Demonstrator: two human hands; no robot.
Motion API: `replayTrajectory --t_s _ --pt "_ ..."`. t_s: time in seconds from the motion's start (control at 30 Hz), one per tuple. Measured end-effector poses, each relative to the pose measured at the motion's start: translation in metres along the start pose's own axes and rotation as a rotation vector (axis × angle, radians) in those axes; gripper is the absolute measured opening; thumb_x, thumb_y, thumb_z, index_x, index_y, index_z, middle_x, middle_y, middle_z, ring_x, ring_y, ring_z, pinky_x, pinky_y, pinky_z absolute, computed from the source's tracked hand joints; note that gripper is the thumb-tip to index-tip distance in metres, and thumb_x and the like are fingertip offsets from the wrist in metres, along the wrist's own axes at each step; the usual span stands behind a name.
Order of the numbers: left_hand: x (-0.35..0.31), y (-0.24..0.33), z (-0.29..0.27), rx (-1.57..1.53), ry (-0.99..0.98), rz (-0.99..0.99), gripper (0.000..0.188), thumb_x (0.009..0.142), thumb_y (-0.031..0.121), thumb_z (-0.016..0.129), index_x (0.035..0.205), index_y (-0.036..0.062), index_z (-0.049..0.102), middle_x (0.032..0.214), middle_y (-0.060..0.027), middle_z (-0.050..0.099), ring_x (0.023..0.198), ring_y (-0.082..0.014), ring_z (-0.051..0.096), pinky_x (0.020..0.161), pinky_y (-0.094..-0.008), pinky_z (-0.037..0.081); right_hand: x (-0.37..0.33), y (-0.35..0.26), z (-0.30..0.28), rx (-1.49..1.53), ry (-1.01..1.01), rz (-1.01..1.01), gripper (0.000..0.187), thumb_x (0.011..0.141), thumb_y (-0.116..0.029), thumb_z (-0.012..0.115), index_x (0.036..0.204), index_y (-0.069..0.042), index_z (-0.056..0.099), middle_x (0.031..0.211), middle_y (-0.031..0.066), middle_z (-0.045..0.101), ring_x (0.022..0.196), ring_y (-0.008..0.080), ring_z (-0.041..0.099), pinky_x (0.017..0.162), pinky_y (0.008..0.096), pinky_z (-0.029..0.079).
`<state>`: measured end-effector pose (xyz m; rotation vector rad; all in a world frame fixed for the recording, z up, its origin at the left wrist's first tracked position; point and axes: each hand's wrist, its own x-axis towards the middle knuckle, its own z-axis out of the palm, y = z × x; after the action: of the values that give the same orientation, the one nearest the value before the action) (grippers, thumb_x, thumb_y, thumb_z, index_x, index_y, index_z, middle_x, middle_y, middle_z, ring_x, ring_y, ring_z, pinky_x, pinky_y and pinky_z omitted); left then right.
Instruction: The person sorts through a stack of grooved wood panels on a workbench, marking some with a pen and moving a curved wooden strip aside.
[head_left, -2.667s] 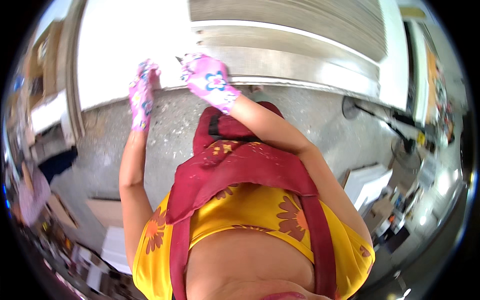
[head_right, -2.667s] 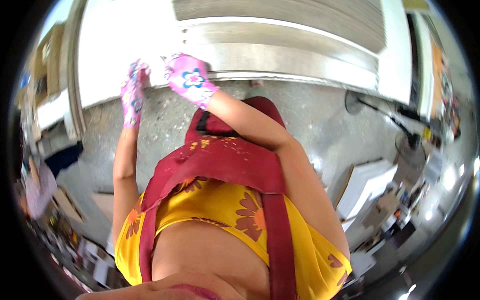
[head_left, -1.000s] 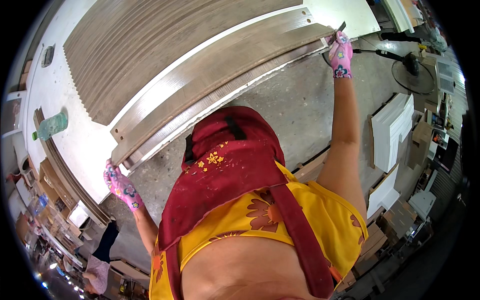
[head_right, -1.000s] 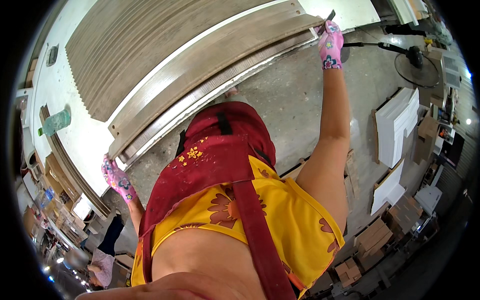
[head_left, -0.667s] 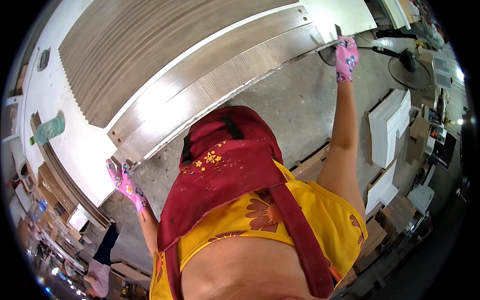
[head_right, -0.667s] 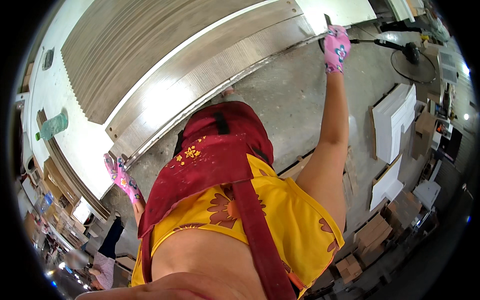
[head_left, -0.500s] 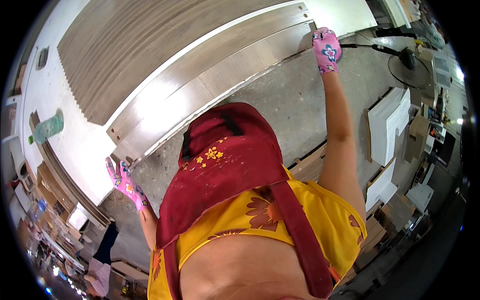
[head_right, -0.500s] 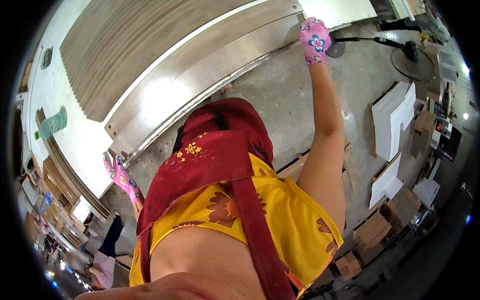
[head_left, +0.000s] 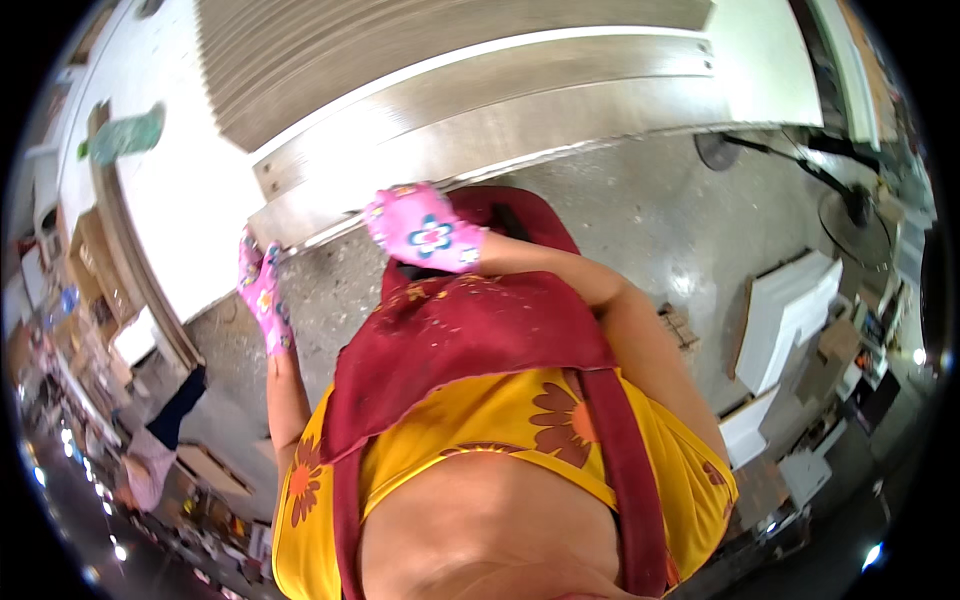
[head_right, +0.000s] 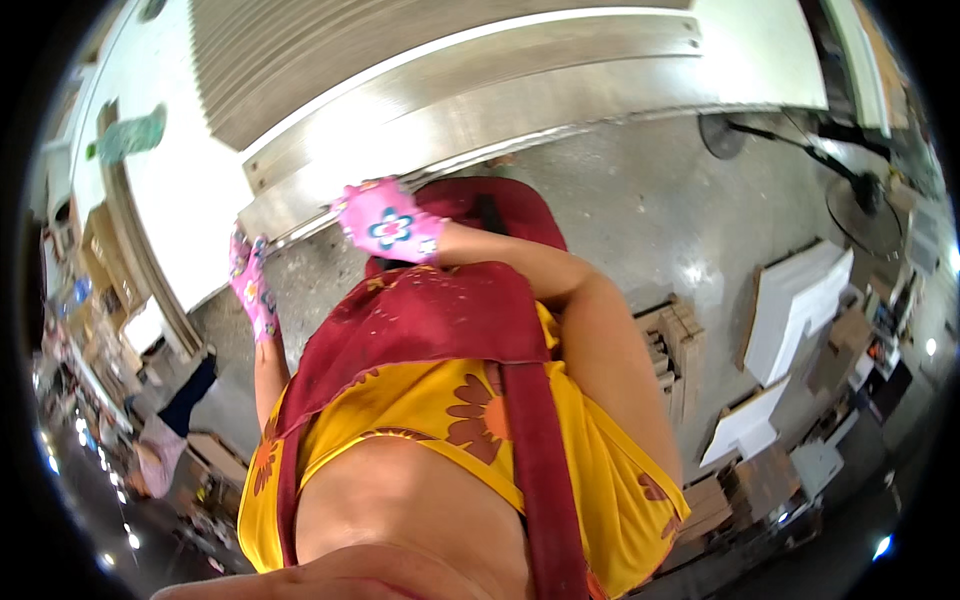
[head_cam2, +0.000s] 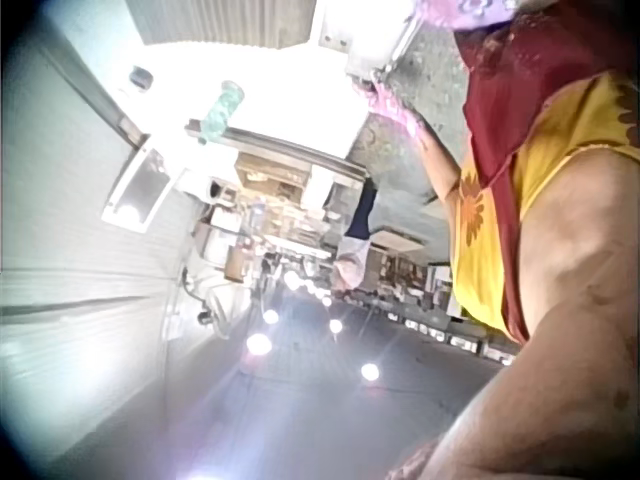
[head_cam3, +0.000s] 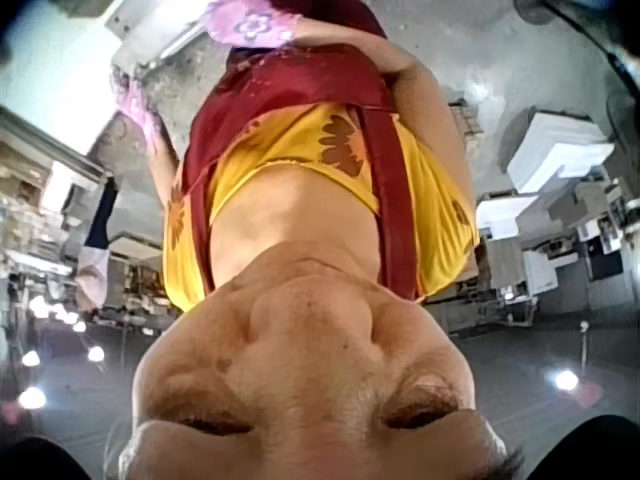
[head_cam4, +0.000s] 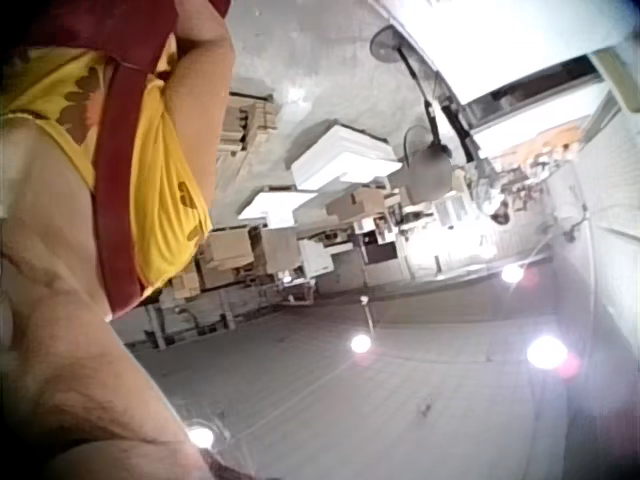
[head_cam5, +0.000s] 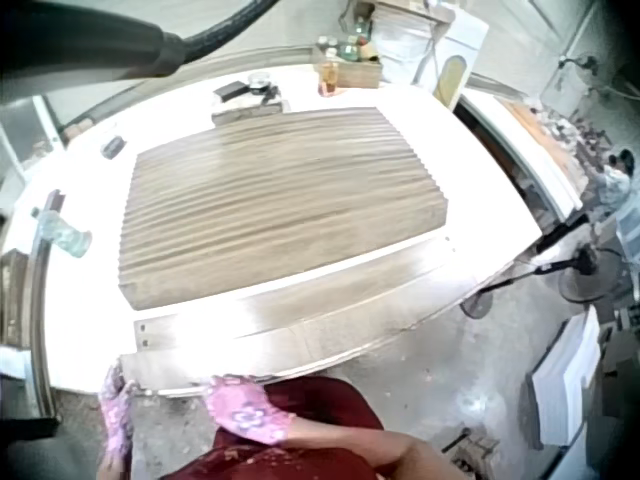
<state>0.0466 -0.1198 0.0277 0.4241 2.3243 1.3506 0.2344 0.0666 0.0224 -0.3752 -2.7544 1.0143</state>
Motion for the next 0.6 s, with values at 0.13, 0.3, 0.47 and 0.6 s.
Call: replayTrajectory --t_s 0.13,0.3,0.47,0.6 --pt "0.013 -0.009 -0.027 0.068 0.076 0.055 0.033 0.086 0.004 0.051 0.119 -0.0007 0.05 0.117 -0.0107 0.054 0.108 -0.0176 0.05 0.094 -0.0287 0.04 -0.04 0.06 -0.059 0.029 0.275 0.279 0.017 0.069 -0.01 0.052 0.084 -0.008 0.061 0.079 0.0083 0.059 0.075 0.022 0.058 0.07 0.0314 0.048" --pt "0.052 0.009 -0.029 -0.054 -0.039 0.038 0.04 0.087 0.017 0.053 0.123 0.0025 0.046 0.123 -0.0107 0.051 0.116 -0.0196 0.045 0.101 -0.0309 0.033 -0.132 0.176 -0.164 0.124 0.989 0.939 0.015 0.08 -0.015 0.059 0.089 -0.004 0.064 0.076 0.0028 0.061 0.067 0.0106 0.053 0.061 0.023 0.042" --pt "0.111 -0.011 -0.017 -0.041 -0.311 0.01 0.049 0.087 0.021 0.051 0.129 -0.0024 0.038 0.123 -0.0137 0.049 0.115 -0.0209 0.045 0.099 -0.0313 0.032 -0.149 0.241 -0.252 -0.058 0.898 0.95 0.021 0.077 -0.017 0.061 0.091 -0.001 0.064 0.073 0.0047 0.061 0.064 0.0128 0.052 0.062 0.0254 0.042" --pt "0.123 0.01 -0.02 -0.018 -0.391 -0.064 0.05 0.089 0.023 0.049 0.13 -0.0027 0.035 0.125 -0.0139 0.047 0.113 -0.0234 0.048 0.095 -0.0329 0.038 -0.145 0.323 -0.275 0.08 0.733 1.021 0.025 0.077 -0.022 0.059 0.089 -0.001 0.065 0.078 0.0084 0.064 0.072 0.016 0.055 0.069 0.0272 0.043"
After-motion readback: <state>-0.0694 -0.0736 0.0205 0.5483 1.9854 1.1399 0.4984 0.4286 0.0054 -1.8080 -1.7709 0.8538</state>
